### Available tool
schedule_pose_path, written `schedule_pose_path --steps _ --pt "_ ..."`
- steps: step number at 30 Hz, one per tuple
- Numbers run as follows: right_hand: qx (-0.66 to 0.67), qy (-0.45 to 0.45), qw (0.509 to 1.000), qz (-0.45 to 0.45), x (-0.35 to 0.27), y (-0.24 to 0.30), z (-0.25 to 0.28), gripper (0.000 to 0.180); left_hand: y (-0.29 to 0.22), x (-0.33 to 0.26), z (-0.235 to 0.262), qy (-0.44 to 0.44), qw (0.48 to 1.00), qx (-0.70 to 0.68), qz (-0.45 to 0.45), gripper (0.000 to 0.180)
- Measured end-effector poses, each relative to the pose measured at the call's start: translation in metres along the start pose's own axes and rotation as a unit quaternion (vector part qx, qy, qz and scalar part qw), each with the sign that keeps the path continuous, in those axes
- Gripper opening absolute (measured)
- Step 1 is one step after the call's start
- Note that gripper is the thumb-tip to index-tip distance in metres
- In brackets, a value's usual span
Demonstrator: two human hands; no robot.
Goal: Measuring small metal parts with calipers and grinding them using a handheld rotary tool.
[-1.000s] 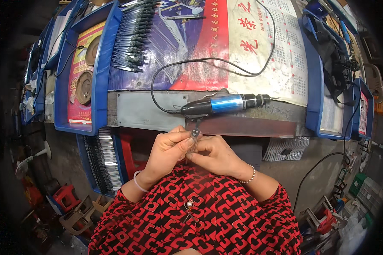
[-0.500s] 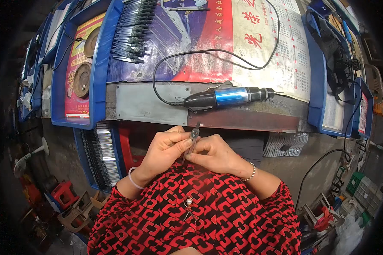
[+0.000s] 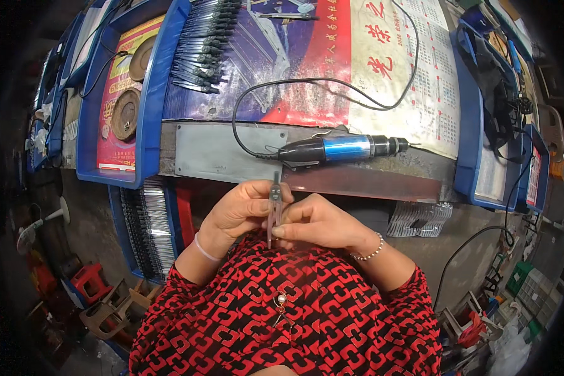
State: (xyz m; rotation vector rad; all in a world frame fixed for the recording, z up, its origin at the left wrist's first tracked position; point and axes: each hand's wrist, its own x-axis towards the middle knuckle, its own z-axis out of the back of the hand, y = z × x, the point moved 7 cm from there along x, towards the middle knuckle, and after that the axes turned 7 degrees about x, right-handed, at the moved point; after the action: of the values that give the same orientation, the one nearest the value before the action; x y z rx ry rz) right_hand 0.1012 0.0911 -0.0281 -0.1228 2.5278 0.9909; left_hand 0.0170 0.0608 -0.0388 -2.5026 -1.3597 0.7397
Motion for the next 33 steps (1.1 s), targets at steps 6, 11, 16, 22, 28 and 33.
schedule_pose_path --steps 6,11,16,22,28,33 --pt "-0.474 -0.236 0.800 0.284 -0.039 0.089 0.005 0.014 -0.021 -0.004 0.013 -0.003 0.989 0.025 -0.148 0.024" --pt "-0.687 -0.293 0.615 0.252 -0.040 0.110 0.019 0.046 -0.032 -0.017 0.015 -0.030 0.982 0.042 -0.183 0.021" --pt "-0.762 -0.238 0.581 0.161 -0.022 0.106 0.037 0.061 -0.059 -0.041 -0.008 -0.264 0.756 0.542 -0.255 0.021" --pt "-0.695 -0.209 0.661 0.190 -0.026 0.114 0.042 0.062 -0.055 -0.072 -0.040 -0.315 0.443 0.705 -0.456 0.038" --pt "-0.324 -0.381 0.795 0.344 -0.087 0.117 0.055 0.089 -0.048 -0.088 -0.050 -0.286 0.349 0.745 -0.491 0.028" --pt "-0.201 -0.295 0.837 0.414 -0.072 0.119 0.036 0.093 -0.049 -0.088 -0.046 -0.280 0.316 0.785 -0.453 0.026"
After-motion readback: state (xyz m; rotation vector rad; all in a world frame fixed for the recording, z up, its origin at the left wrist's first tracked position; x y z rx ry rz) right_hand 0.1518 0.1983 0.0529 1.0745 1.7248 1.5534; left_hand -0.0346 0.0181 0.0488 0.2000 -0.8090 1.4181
